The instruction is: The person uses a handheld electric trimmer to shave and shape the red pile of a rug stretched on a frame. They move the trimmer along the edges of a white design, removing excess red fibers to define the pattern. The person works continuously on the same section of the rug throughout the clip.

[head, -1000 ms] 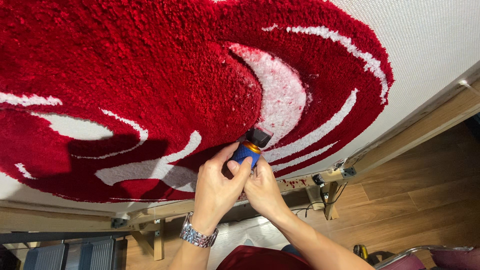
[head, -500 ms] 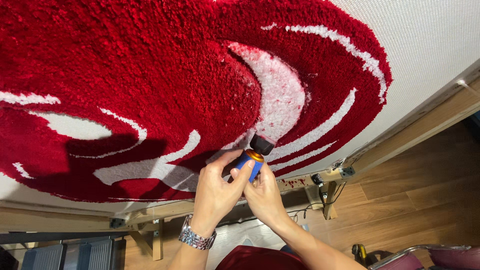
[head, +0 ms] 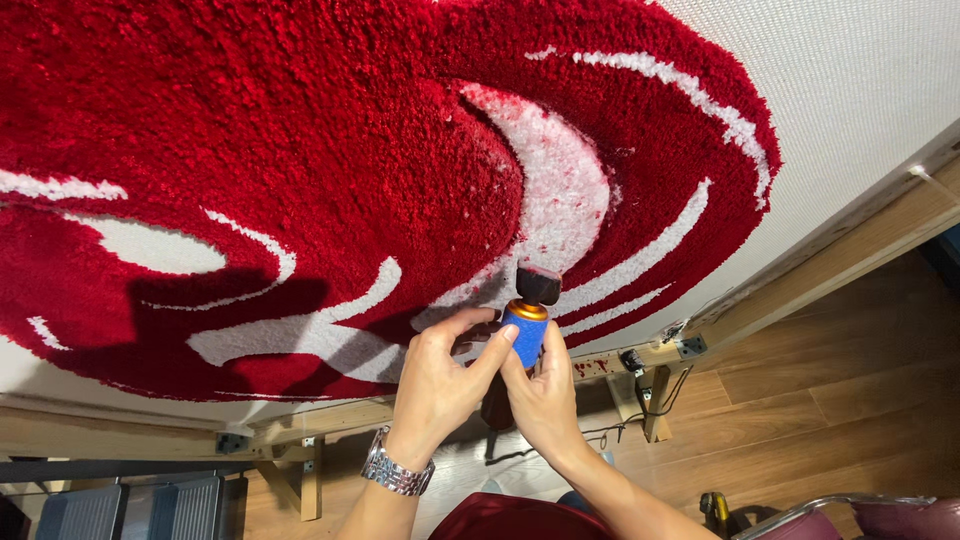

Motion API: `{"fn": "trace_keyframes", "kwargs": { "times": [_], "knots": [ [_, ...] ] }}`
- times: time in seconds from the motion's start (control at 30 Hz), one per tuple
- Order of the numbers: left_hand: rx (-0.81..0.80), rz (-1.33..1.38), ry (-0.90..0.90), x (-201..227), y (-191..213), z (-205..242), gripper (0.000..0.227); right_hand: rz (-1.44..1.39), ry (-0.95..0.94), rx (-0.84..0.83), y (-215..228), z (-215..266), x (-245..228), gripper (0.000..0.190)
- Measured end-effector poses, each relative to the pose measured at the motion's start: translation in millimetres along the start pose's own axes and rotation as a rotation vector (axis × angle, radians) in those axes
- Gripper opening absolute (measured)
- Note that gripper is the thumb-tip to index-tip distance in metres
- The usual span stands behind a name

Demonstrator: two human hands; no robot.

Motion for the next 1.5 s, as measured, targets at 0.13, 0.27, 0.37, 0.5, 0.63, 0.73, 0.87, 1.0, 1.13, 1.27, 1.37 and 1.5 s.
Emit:
{"fn": "trace_keyframes", "kwargs": {
  "times": [0.13,0.27,0.37,0.5,0.63,0.73,0.87,1.0,1.13,1.27,1.37,1.5],
  "knots": [
    [-0.029,0.123,0.002,-5,-9,-4,0.053,0.051,-0.010,0.010,5,2,5,0.015],
    [-0.200,0.409,-0.063,-8,-20,-6,0.038,0.060,-0.041,-0.090,6,3,-5,0.014],
    [-0.199,0.523,-0.080,-20,-26,-6,0.031,-0.049,-0.014,-0.245,11,6,0,0.030],
    [-0.217,0.721,0.004,-31,-25,-3,0.034,-0.380,-0.054,-0.598,25,12,13,0.059],
    [-0.251,0.763,0.066,-35,-26,1,0.030,-0.527,-0.144,-0.724,30,20,10,0.065],
    [-0.244,0.763,0.082,-40,-28,1,0.031,-0.616,-0.183,-0.770,27,23,4,0.076],
    [-0.237,0.673,0.100,-32,-24,3,0.033,-0.699,-0.311,-0.684,23,26,9,0.073],
    [-0.183,0.262,0.094,-2,-5,15,0.035,-0.666,-0.258,-0.647,22,28,8,0.072],
    [-0.126,-0.010,0.060,-5,-7,15,0.039,-0.339,-0.186,-0.580,21,26,11,0.064],
    [-0.166,-0.093,0.114,-13,-13,15,0.048,-0.221,-0.246,-0.476,22,26,19,0.047],
    [-0.189,-0.064,0.125,-15,-15,16,0.045,-0.264,-0.262,-0.471,22,28,23,0.052],
    [-0.228,-0.053,0.154,-17,-18,17,0.045,-0.389,-0.307,-0.467,22,29,22,0.054]
  ]
}}
Point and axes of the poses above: each hand's wrist, its own z-axis away from the middle knuckle, its own y-axis out of the back of the hand, x = y × z, the point moved 3 cm from there along -z, towards the middle knuckle, and after that the axes turned 8 degrees about -x, right-handed, at the moved point
